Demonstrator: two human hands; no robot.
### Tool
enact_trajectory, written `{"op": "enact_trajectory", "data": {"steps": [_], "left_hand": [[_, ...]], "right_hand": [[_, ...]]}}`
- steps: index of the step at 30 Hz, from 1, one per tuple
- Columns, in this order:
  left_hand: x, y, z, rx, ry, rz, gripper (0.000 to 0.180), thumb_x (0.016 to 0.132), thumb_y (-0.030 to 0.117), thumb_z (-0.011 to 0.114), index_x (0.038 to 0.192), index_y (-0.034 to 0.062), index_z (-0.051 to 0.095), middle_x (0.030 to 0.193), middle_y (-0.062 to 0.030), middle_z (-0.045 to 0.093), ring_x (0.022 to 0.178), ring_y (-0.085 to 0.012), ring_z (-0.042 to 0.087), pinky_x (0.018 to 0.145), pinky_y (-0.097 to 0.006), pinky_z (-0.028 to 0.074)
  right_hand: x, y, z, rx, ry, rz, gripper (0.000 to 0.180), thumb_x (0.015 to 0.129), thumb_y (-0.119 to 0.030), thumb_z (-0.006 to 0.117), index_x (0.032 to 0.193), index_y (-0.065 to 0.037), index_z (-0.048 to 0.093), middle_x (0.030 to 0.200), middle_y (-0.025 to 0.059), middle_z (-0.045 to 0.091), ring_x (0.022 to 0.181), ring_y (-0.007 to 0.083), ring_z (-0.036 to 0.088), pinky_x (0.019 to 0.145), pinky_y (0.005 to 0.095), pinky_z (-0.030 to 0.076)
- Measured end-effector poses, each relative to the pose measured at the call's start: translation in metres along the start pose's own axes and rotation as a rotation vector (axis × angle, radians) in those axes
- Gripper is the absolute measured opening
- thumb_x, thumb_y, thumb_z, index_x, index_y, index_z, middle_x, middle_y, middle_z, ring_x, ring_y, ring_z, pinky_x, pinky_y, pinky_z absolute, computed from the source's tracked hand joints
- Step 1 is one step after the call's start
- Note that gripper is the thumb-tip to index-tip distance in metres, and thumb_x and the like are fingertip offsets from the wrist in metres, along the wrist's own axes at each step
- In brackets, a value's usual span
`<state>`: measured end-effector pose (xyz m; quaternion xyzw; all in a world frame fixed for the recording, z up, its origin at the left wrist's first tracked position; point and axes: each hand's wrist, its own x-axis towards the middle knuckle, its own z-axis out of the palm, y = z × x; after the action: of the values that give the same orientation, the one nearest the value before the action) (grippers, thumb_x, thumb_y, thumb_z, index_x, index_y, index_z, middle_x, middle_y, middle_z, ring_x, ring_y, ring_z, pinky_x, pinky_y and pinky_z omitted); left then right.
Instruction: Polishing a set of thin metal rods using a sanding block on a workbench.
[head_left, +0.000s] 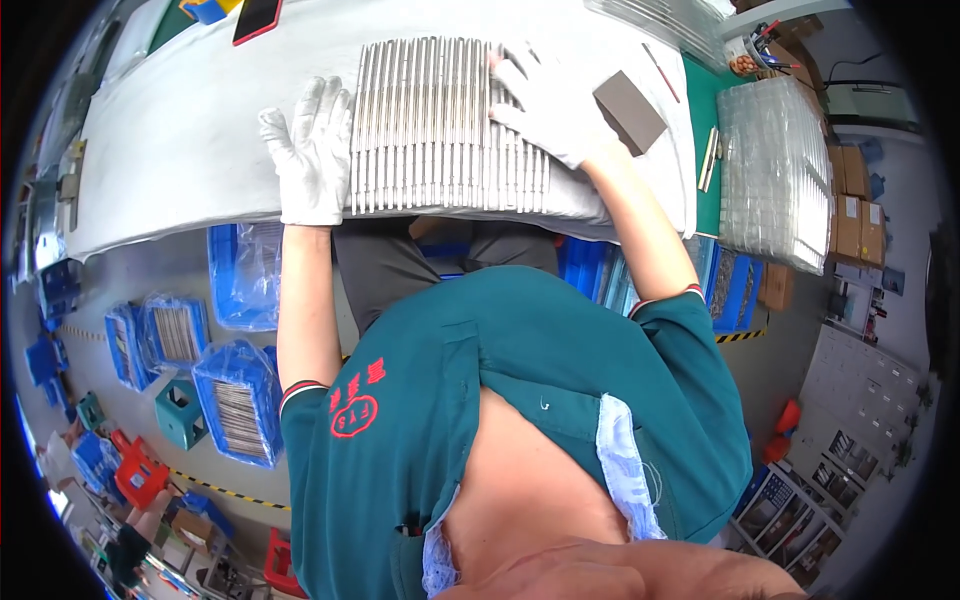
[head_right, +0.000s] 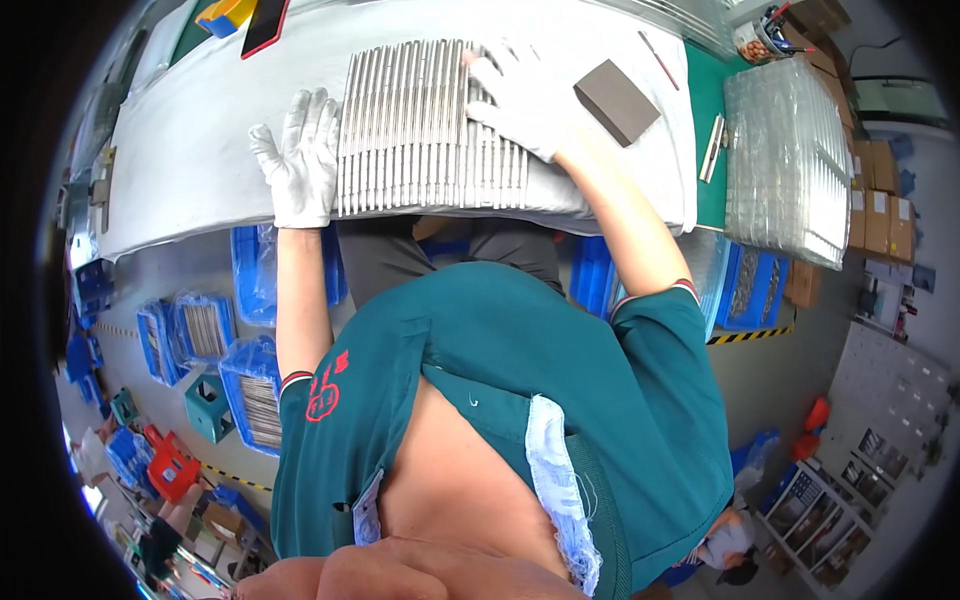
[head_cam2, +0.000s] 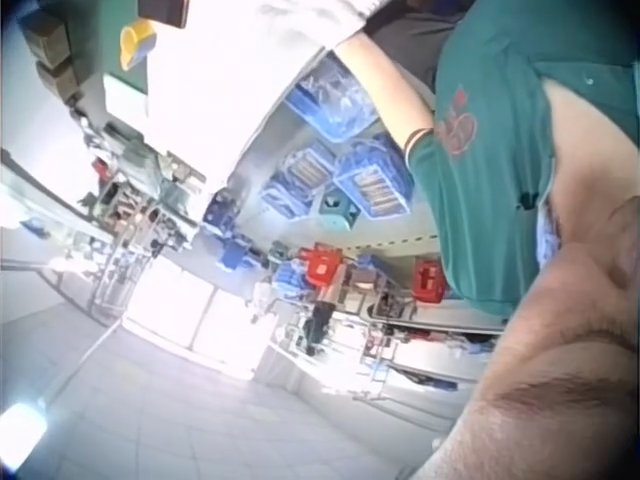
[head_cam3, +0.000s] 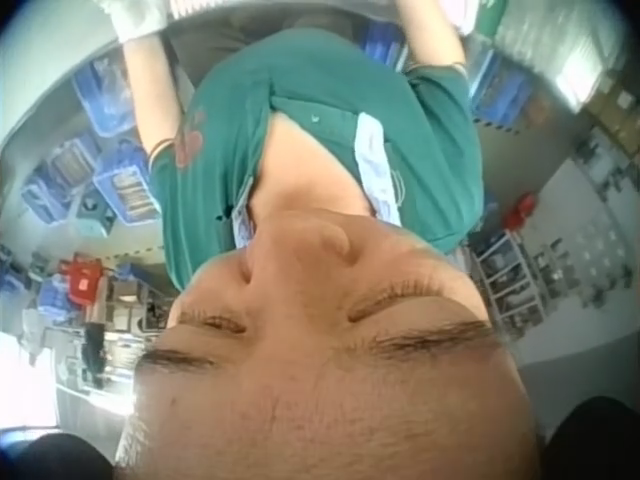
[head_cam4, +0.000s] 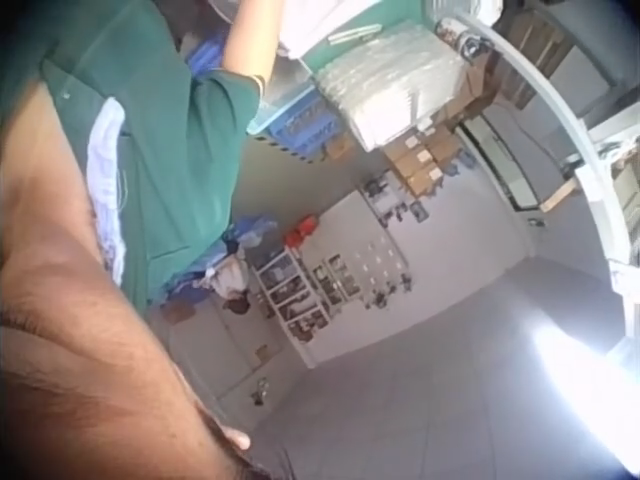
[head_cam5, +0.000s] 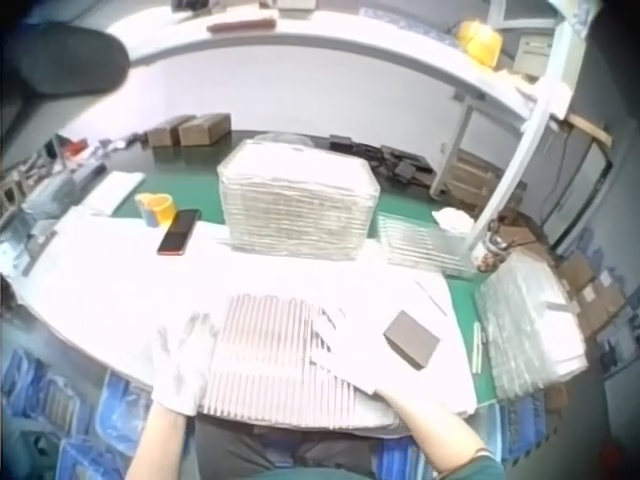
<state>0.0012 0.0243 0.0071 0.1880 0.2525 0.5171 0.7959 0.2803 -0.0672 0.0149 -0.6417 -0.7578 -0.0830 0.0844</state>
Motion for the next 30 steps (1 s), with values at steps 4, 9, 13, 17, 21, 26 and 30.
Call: {"op": "enact_trajectory", "data": {"steps": [4,9,13,17,21,26,30], "left_hand": [[-0.005,0.002,0.001,0.017,-0.002,0.001,0.089,0.092,0.065,0.047,0.145,-0.0055,0.033,0.151,-0.0213,0.033,0.139,-0.0309,0.034,0.118,-0.038,0.029],[-0.003,0.001,0.0,0.057,-0.01,0.011,0.088,0.093,0.066,0.041,0.143,-0.0057,0.036,0.149,-0.0208,0.036,0.137,-0.03,0.037,0.116,-0.037,0.032],[0.0,-0.002,0.001,0.015,-0.011,-0.01,0.086,0.094,0.065,0.042,0.143,-0.005,0.037,0.148,-0.0204,0.037,0.136,-0.0296,0.039,0.115,-0.037,0.033],[-0.002,-0.001,0.001,-0.013,-0.009,-0.021,0.084,0.094,0.063,0.044,0.144,-0.0038,0.036,0.148,-0.0197,0.038,0.134,-0.0289,0.041,0.114,-0.037,0.035],[-0.004,-0.002,0.0,0.038,-0.032,0.009,0.09,0.09,0.065,0.05,0.144,-0.0051,0.034,0.148,-0.0222,0.035,0.138,-0.0326,0.035,0.118,-0.041,0.03],[-0.004,-0.001,-0.001,0.045,-0.047,0.006,0.088,0.093,0.065,0.045,0.145,-0.0045,0.033,0.15,-0.021,0.034,0.139,-0.0299,0.036,0.118,-0.039,0.03],[-0.005,-0.001,0.003,0.039,-0.043,-0.003,0.086,0.095,0.065,0.041,0.145,-0.0043,0.032,0.15,-0.02,0.035,0.138,-0.0279,0.037,0.117,-0.037,0.03]], "right_hand": [[-0.017,0.021,-0.016,-0.093,-0.035,0.027,0.069,0.09,-0.053,0.054,0.146,-0.014,0.042,0.147,0.0162,0.041,0.139,0.0346,0.034,0.114,0.0493,0.026],[0.007,-0.004,-0.017,0.056,0.006,0.013,0.072,0.089,-0.053,0.055,0.147,-0.012,0.04,0.146,0.0183,0.041,0.138,0.0339,0.035,0.115,0.047,0.024],[0.042,-0.029,0.021,0.029,0.078,-0.088,0.071,0.09,-0.058,0.051,0.146,-0.015,0.042,0.145,0.0142,0.042,0.137,0.0335,0.036,0.114,0.05,0.026],[0.05,-0.04,0.023,-0.02,0.043,-0.065,0.074,0.089,-0.063,0.048,0.146,-0.017,0.041,0.149,0.0123,0.039,0.138,0.0321,0.035,0.114,0.0508,0.024],[0.036,-0.025,0.017,-0.044,0.007,-0.077,0.073,0.09,-0.061,0.048,0.146,-0.016,0.042,0.147,0.0164,0.041,0.137,0.0338,0.036,0.114,0.051,0.023],[0.015,-0.005,-0.003,-0.028,-0.069,-0.041,0.075,0.089,-0.056,0.053,0.146,-0.009,0.04,0.145,0.0171,0.042,0.138,0.0351,0.034,0.116,0.0465,0.023],[0.036,-0.029,-0.015,0.193,-0.049,-0.111,0.067,0.088,-0.048,0.056,0.14,-0.007,0.046,0.135,0.0159,0.049,0.128,0.0311,0.044,0.109,0.0458,0.032]]}}
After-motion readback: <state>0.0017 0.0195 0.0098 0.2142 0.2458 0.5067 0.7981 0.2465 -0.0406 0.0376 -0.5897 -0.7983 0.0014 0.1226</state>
